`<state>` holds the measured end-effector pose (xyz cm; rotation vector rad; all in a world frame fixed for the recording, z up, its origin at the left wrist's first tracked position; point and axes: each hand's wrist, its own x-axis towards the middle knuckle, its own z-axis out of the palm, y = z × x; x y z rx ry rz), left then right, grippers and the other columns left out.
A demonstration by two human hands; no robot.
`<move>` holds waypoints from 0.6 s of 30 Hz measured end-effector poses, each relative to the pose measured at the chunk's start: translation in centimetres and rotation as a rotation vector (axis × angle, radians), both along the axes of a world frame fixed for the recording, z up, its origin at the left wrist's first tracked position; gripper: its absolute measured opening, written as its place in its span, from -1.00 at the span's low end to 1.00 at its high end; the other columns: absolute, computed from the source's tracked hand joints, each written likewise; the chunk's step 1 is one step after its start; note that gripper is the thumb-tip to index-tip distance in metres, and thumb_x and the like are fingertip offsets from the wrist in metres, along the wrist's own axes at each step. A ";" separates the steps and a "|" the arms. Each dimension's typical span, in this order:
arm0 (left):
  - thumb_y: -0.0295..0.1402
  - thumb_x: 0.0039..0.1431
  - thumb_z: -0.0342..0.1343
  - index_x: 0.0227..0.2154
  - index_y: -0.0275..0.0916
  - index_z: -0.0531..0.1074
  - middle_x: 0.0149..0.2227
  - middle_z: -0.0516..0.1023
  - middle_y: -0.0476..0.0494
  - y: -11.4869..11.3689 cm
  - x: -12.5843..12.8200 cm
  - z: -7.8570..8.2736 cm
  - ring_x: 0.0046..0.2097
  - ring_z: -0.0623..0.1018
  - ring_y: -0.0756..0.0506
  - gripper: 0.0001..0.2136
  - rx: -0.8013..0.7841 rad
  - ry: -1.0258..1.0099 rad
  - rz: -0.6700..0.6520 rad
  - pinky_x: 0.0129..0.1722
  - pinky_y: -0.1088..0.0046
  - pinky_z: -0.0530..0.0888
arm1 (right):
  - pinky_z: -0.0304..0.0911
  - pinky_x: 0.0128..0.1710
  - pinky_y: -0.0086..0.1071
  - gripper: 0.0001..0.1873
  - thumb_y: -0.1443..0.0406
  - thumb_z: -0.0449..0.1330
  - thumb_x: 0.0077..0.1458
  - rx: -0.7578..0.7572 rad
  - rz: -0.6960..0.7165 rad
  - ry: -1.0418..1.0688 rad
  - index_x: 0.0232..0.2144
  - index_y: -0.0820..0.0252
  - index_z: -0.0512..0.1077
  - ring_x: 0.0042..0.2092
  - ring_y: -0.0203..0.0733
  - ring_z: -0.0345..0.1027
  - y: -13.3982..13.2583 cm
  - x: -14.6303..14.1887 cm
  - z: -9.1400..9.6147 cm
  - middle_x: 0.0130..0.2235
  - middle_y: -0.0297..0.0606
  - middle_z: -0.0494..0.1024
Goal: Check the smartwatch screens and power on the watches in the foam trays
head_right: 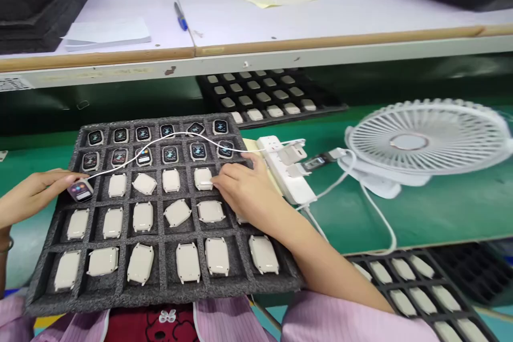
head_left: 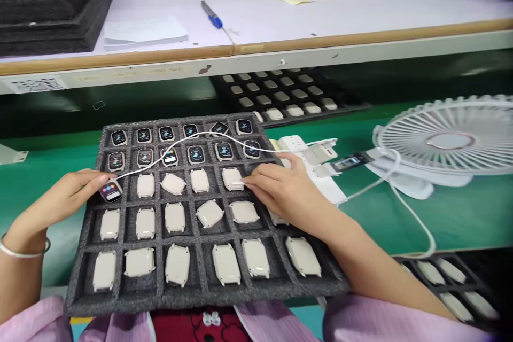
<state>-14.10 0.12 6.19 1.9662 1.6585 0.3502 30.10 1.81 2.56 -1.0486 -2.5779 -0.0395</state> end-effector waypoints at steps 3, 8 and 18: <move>0.22 0.25 -0.07 -0.14 -0.12 0.64 -0.03 0.66 -0.09 0.1 0.1 0.0 0.01 0.59 -0.27 -0.42 -0.022 0.012 -0.050 0.14 0.24 0.44 | 0.04 0.06 -0.10 -0.71 0.33 -0.05 0.39 -0.027 -0.010 0.073 -0.26 0.15 0.46 -0.29 -0.14 0.46 0.5 0.3 0.2 -0.34 -0.26 0.55; 0.27 0.26 -0.18 -0.13 -0.13 0.63 -0.02 0.65 -0.17 0.4 0.2 -0.1 0.02 0.59 -0.26 -0.34 -0.023 0.072 -0.121 0.12 0.24 0.45 | 0.00 0.08 0.04 -0.64 0.35 -0.08 0.35 0.094 -0.075 -0.089 -0.30 0.17 0.51 -0.31 -0.06 0.41 1.9 -0.1 -0.7 -0.35 -0.21 0.51; 0.29 0.20 -0.11 -0.19 -0.13 0.63 -0.10 0.67 -0.17 0.6 0.6 -0.1 -0.05 0.60 -0.25 -0.37 -0.048 0.049 -0.099 0.08 0.24 0.47 | 0.13 0.02 -0.01 -0.62 0.40 -0.08 0.31 0.085 -0.145 -0.177 -0.44 0.14 0.47 -0.31 -0.08 0.35 2.1 -1.3 -2.0 -0.36 -0.16 0.45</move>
